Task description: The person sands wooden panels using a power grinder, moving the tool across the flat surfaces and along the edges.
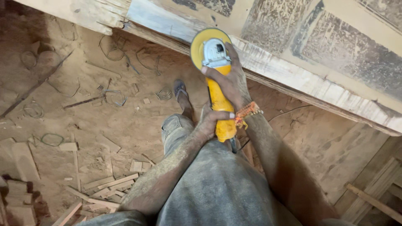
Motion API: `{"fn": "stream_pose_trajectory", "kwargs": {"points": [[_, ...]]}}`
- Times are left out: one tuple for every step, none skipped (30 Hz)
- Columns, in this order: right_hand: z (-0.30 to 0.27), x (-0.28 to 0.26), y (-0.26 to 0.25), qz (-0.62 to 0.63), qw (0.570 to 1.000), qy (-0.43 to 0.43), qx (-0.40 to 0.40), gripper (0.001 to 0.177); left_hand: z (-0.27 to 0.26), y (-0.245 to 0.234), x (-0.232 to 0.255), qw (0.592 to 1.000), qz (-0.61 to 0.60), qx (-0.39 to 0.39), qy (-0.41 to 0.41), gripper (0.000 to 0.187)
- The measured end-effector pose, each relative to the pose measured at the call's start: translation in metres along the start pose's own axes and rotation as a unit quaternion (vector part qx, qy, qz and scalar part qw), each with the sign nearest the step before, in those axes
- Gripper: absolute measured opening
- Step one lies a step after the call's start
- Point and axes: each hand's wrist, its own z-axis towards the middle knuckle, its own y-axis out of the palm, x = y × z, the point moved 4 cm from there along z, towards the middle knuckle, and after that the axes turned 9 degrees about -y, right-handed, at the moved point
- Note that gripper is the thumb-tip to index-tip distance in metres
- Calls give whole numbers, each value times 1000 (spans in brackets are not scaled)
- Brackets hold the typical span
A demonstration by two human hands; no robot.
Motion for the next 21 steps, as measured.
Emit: {"fn": "stream_pose_trajectory", "kwargs": {"points": [[-6,5,-6,28,999,25,9,109,2,2,-10,1000,-6,-7,-11,48],[-12,9,-13,57,997,50,17,110,3,4,-21,1000,-11,-14,-22,50],[-16,12,-21,35,998,50,24,109,5,5,-30,999,0,-26,-24,49],[-21,14,-29,12,998,49,30,109,8,6,-38,999,10,-38,-25,48],[-27,17,-36,-10,998,51,35,108,9,8,-47,998,19,-49,-27,47],[-32,21,-43,3,997,62,39,109,11,9,-54,998,22,-41,-29,50],[-37,24,-50,16,996,71,44,110,13,13,-60,999,26,-34,-30,53],[-41,26,-57,29,995,80,50,111,15,17,-65,999,30,-27,-32,57],[-44,28,-66,2,995,88,55,110,17,23,-69,998,30,-37,-33,58],[-48,31,-75,-25,993,95,60,110,18,30,-74,998,29,-46,-35,59],[-54,35,-84,-52,991,106,66,110,18,36,-79,997,28,-56,-40,60],[-60,40,-92,-65,990,102,72,110,18,41,-84,997,30,-64,-39,61],[-64,45,-100,-79,989,98,79,110,20,47,-89,996,32,-73,-36,61],[-68,51,-107,-92,988,93,86,110,22,52,-94,995,34,-83,-34,61],[-73,55,-114,-87,989,74,92,108,24,57,-101,994,30,-87,-52,61],[-78,59,-121,-82,990,54,99,107,25,62,-109,993,26,-91,-69,60],[-82,63,-127,-77,991,34,106,105,26,66,-117,991,23,-96,-87,59],[-88,70,-133,-39,991,56,114,106,27,69,-124,990,33,-92,-101,57],[-93,77,-139,-1,990,78,121,107,28,71,-130,989,41,-88,-114,55],[-97,84,-144,37,986,99,127,107,30,73,-137,987,49,-84,-128,53],[-101,90,-151,42,986,87,138,106,32,76,-141,988,63,-81,-117,54]]}}
